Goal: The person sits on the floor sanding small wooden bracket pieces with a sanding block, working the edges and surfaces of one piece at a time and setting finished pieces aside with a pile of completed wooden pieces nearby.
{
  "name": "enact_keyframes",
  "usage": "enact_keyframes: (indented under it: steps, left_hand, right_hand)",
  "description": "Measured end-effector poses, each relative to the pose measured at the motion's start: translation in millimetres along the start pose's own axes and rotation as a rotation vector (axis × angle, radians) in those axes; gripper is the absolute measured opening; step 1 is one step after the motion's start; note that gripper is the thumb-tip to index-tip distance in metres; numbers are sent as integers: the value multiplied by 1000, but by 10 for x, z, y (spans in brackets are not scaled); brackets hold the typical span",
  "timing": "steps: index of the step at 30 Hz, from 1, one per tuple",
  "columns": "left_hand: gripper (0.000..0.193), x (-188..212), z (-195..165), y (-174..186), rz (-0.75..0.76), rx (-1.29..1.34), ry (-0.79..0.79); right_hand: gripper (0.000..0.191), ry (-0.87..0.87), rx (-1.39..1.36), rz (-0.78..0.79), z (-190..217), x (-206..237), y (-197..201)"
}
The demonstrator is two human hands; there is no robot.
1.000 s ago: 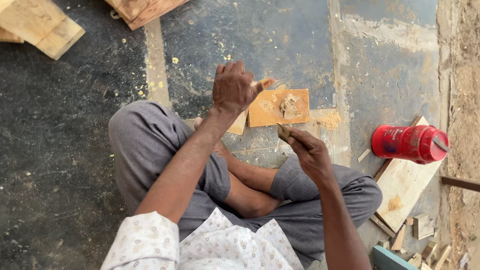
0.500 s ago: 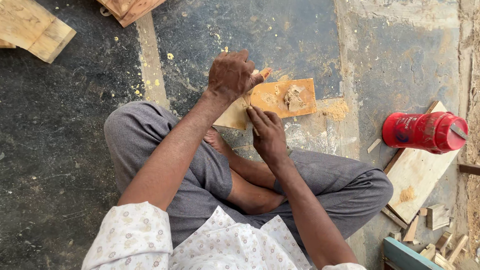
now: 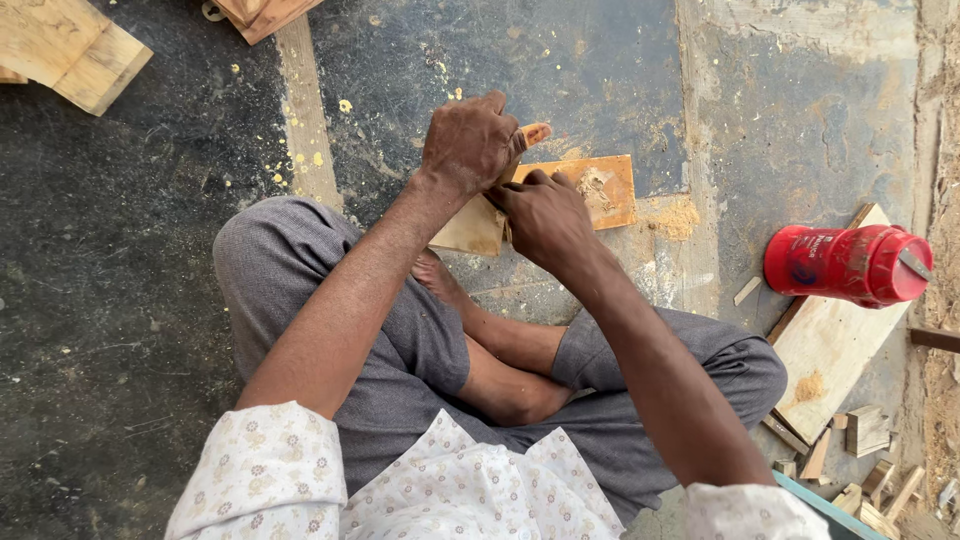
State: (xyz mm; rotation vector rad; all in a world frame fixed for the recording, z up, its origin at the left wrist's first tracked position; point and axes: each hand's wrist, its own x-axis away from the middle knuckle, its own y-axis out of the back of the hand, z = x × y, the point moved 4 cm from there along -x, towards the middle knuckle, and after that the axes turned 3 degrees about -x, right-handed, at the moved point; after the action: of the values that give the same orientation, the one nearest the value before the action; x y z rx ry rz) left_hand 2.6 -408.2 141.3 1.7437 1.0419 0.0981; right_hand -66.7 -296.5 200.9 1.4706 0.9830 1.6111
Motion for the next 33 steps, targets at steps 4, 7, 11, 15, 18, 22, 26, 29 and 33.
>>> enact_keyframes:
  steps: [4,7,11,15,18,22,26,29,33]
  left_hand:
    - [68,38,6,-61,-58,-51,-13]
    - [62,8,13,-108,-53,-55,-35]
    - [71,-38,42,-144,55,-14,46]
    - [67,-57,18,-73,-4,-24,39]
    - [64,-57,25,-63,9,8,42]
    - [54,-2,33,-74,-37,15,32]
    - [58,7,13,-123,-1,-3,41]
    - [62,-38,46,-149,95,49,124]
    - [63,-58,34,-106,29,37,72]
  right_hand:
    - [33,71,101,120,203,-95,20]
    - [38,98,45,163,196,128,44]
    - [39,39,-205,149,-75,426,276]
    - [32,-204,-264,195,-349,260,328]
    - [41,22,-22,52,-164,-59,205]
    - [54,124,83,-33,81,-105,15]
    - [43,125,75,137,109,264,51]
    - [41,-83,-27,220,-40,327,179]
    - [32,-101,-28,54,-69,4,187]
